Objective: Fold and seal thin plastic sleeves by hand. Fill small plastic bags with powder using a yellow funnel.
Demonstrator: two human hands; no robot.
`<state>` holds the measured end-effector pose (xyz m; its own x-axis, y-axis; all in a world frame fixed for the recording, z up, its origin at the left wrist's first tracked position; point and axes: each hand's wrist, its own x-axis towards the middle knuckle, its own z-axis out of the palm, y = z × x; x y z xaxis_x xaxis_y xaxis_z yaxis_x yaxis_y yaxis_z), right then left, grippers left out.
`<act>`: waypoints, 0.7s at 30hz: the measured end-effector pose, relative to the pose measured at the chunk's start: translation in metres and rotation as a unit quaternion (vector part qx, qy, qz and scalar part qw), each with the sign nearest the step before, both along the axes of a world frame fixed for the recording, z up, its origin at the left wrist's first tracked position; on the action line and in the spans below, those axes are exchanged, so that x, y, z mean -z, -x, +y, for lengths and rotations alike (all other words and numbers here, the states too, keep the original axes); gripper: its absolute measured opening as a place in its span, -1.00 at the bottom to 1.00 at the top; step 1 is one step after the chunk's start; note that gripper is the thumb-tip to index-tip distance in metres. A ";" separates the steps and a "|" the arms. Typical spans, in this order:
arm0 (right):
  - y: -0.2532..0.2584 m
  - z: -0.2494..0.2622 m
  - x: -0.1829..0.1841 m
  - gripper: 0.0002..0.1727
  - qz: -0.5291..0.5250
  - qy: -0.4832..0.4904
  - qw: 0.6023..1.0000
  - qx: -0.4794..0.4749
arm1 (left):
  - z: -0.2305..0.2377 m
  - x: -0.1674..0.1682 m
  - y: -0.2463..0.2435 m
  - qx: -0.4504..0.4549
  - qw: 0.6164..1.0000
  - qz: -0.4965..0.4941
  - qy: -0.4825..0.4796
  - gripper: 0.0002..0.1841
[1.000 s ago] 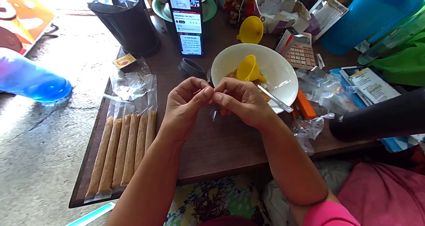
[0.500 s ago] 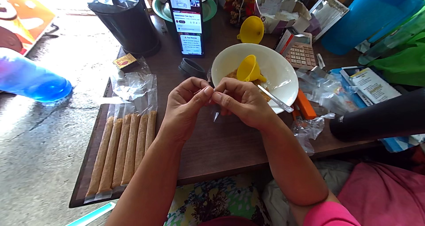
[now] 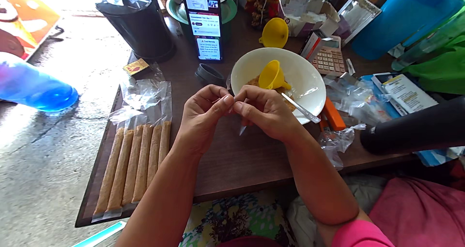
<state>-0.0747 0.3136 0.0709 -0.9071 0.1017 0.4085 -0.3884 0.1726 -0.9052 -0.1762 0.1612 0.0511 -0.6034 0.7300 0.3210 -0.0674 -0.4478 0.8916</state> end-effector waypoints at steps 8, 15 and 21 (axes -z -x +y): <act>-0.001 -0.002 -0.002 -0.87 -0.008 -0.006 1.000 0.014 | 0.001 -0.001 -0.002 -0.007 1.000 -0.008 -0.001 -0.97; -0.004 -0.003 -0.002 -0.85 -0.020 -0.014 0.999 0.024 | 0.001 0.000 -0.001 -0.007 1.000 -0.009 0.000 -0.98; -0.003 -0.003 -0.002 -0.84 -0.013 -0.022 0.999 0.024 | 0.001 0.001 -0.001 -0.006 1.000 -0.003 0.002 -0.98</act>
<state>-0.0713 0.3108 0.0732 -0.9119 0.1271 0.3902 -0.3557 0.2297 -0.9060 -0.1752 0.1622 0.0505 -0.6145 0.7237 0.3140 -0.0681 -0.4452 0.8928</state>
